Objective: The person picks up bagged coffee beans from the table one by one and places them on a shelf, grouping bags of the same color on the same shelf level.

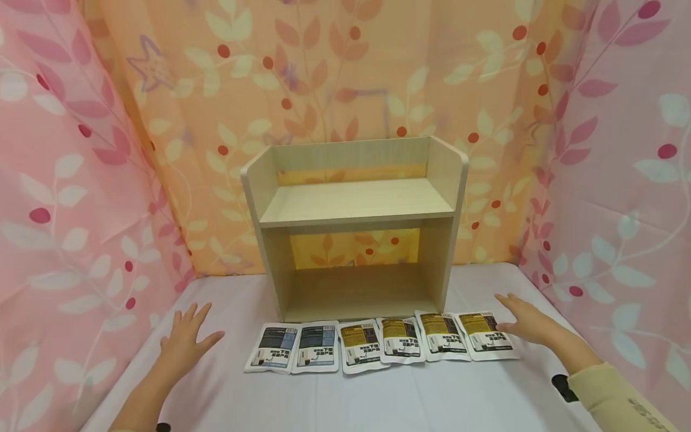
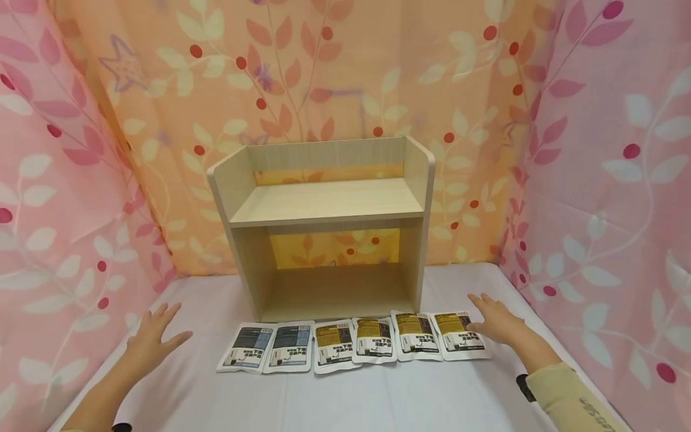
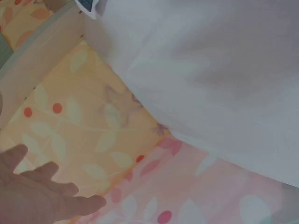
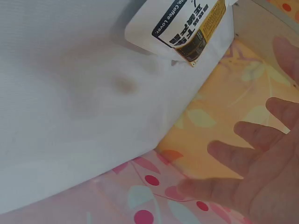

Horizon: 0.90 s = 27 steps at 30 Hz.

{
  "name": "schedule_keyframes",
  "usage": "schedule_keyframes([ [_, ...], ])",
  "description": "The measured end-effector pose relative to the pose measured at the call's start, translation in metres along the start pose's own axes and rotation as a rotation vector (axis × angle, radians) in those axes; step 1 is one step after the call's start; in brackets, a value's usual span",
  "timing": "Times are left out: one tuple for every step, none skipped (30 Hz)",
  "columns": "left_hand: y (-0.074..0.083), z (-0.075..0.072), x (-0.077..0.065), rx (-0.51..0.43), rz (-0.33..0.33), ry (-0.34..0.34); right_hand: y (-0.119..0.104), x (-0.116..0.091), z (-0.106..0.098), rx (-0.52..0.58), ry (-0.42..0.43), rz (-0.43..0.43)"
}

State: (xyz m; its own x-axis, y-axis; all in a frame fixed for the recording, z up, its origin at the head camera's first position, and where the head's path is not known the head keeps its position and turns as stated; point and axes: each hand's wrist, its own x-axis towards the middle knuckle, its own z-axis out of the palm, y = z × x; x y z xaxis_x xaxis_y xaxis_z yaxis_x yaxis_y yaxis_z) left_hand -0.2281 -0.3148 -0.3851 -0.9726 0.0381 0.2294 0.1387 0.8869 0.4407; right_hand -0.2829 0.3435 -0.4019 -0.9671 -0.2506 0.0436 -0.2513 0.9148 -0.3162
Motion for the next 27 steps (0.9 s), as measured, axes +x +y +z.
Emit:
schedule_keyframes([
  [0.003, -0.001, 0.001, -0.019, -0.007, 0.011, 0.0, -0.001, 0.001, 0.03, -0.003, -0.003],
  [0.005, -0.003, 0.003, -0.04, -0.014, 0.023, 0.001, -0.002, 0.002, 0.063, -0.01, -0.002],
  [0.008, -0.005, 0.004, -0.065, -0.02, 0.034, 0.001, -0.004, 0.003, 0.098, -0.021, 0.01],
  [0.011, -0.006, 0.005, -0.094, -0.025, 0.044, 0.001, -0.005, 0.004, 0.129, -0.029, 0.024],
  [0.014, -0.008, 0.006, -0.127, -0.028, 0.056, 0.002, -0.007, 0.004, 0.163, -0.038, 0.043],
  [0.016, -0.009, 0.008, -0.154, -0.031, 0.065, 0.002, -0.008, 0.005, 0.196, -0.044, 0.065],
  [0.019, -0.011, 0.01, -0.182, -0.028, 0.077, 0.003, -0.009, 0.006, 0.232, -0.048, 0.088],
  [0.022, -0.012, 0.012, -0.2, -0.02, 0.093, 0.004, -0.01, 0.007, 0.269, -0.048, 0.111],
  [0.025, -0.013, 0.014, -0.21, -0.008, 0.11, 0.005, -0.011, 0.007, 0.301, -0.048, 0.135],
  [0.027, -0.014, 0.017, -0.213, 0.004, 0.127, 0.007, -0.012, 0.008, 0.332, -0.047, 0.154],
  [0.03, -0.015, 0.019, -0.209, 0.018, 0.149, 0.008, -0.013, 0.008, 0.368, -0.05, 0.18],
  [0.033, -0.016, 0.022, -0.208, 0.027, 0.164, 0.01, -0.014, 0.009, 0.399, -0.055, 0.201],
  [0.036, -0.018, 0.023, -0.207, 0.032, 0.177, 0.012, -0.015, 0.01, 0.426, -0.06, 0.226],
  [0.039, -0.019, 0.025, -0.202, 0.029, 0.184, 0.013, -0.016, 0.01, 0.452, -0.065, 0.252],
  [0.043, -0.021, 0.027, -0.205, 0.026, 0.189, 0.015, -0.016, 0.011, 0.479, -0.069, 0.28],
  [0.046, -0.024, 0.029, -0.212, 0.021, 0.192, 0.016, -0.017, 0.011, 0.508, -0.073, 0.307],
  [0.05, -0.026, 0.032, -0.223, 0.014, 0.194, 0.017, -0.017, 0.011, 0.543, -0.075, 0.339],
  [0.054, -0.028, 0.034, -0.24, 0.004, 0.189, 0.018, -0.018, 0.011, 0.576, -0.076, 0.369],
  [0.058, -0.03, 0.036, -0.251, -0.006, 0.182, 0.019, -0.018, 0.01, 0.615, -0.076, 0.397],
  [0.063, -0.032, 0.039, -0.262, -0.011, 0.18, 0.019, -0.018, 0.01, 0.652, -0.073, 0.419],
  [0.067, -0.034, 0.041, -0.274, -0.014, 0.181, 0.019, -0.019, 0.009, 0.689, -0.074, 0.44],
  [0.071, -0.036, 0.044, -0.287, -0.017, 0.184, 0.02, -0.02, 0.009, 0.729, -0.078, 0.461],
  [0.074, -0.037, 0.046, -0.304, -0.023, 0.187, 0.02, -0.02, 0.009, 0.775, -0.081, 0.483],
  [0.078, -0.038, 0.048, -0.328, -0.027, 0.188, 0.02, -0.021, 0.01, 0.816, -0.087, 0.503],
  [0.082, -0.038, 0.05, -0.351, -0.031, 0.191, 0.02, -0.022, 0.01, 0.854, -0.089, 0.521],
  [0.085, -0.039, 0.052, -0.372, -0.027, 0.202, 0.02, -0.023, 0.011, 0.886, -0.09, 0.537],
  [0.089, -0.039, 0.054, -0.402, -0.025, 0.209, 0.02, -0.024, 0.013, 0.916, -0.086, 0.551],
])
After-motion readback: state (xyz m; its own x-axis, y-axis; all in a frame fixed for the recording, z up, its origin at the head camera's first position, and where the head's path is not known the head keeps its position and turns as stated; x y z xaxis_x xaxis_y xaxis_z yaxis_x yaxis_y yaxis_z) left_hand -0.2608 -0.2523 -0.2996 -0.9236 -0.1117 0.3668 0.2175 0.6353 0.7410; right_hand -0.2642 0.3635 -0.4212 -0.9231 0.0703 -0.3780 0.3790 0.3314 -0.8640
